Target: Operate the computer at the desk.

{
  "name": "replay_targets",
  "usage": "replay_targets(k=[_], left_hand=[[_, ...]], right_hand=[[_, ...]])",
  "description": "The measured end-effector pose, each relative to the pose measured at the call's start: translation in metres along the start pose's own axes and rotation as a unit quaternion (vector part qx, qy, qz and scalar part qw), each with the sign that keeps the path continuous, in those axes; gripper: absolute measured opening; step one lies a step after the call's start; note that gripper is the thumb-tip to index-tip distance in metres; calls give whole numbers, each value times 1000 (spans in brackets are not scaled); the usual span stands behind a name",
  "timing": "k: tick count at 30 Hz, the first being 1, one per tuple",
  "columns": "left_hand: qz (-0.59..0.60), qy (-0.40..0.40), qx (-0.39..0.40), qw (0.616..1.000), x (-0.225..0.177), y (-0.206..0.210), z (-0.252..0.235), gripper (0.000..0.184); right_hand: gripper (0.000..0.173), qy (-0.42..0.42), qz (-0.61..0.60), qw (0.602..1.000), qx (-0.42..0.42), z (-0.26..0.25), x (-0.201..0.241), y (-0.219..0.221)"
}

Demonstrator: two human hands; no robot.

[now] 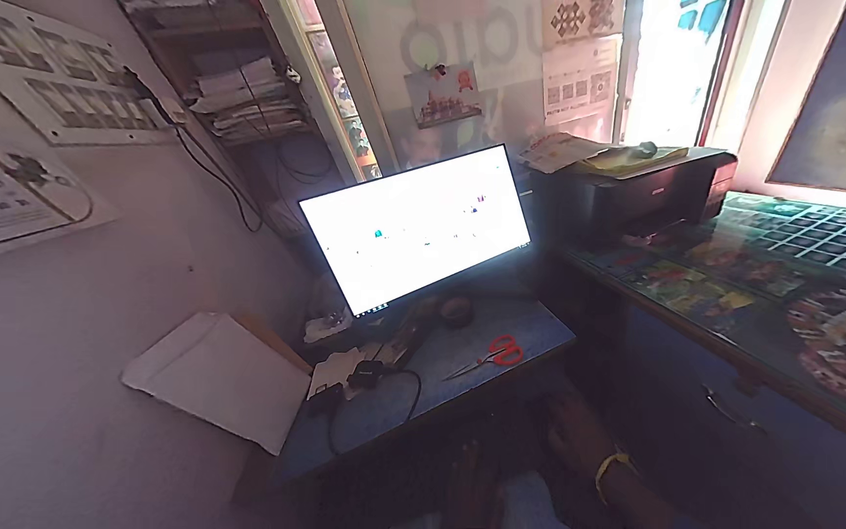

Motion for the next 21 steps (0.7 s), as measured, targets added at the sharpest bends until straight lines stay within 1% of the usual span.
replay_targets(k=[3,8,11,14,21], left_hand=[[3,-21,5,1000,4,2,0,54],[-5,-46,12,999,8,6,1,62],[-13,-53,23,998,9,7,-1,63],[-13,-69,43,997,10,9,-1,66],[-4,-53,22,998,7,4,-1,62]], right_hand=[[56,-2,2,1000,-2,-1,0,0],[55,-2,-2,1000,-3,0,2,-2],[54,-4,0,1000,-5,-1,1,-3],[54,13,-7,1000,9,1,6,-6],[54,17,-12,1000,12,1,5,-5]])
Point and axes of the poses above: each hand's wrist, its own z-axis away from the middle knuckle, its own y-axis out of the palm, x = y × z, the point moved 9 cm from there along -z, towards the middle knuckle, and after that the axes turned 14 degrees about -z, right-handed, at the moved point
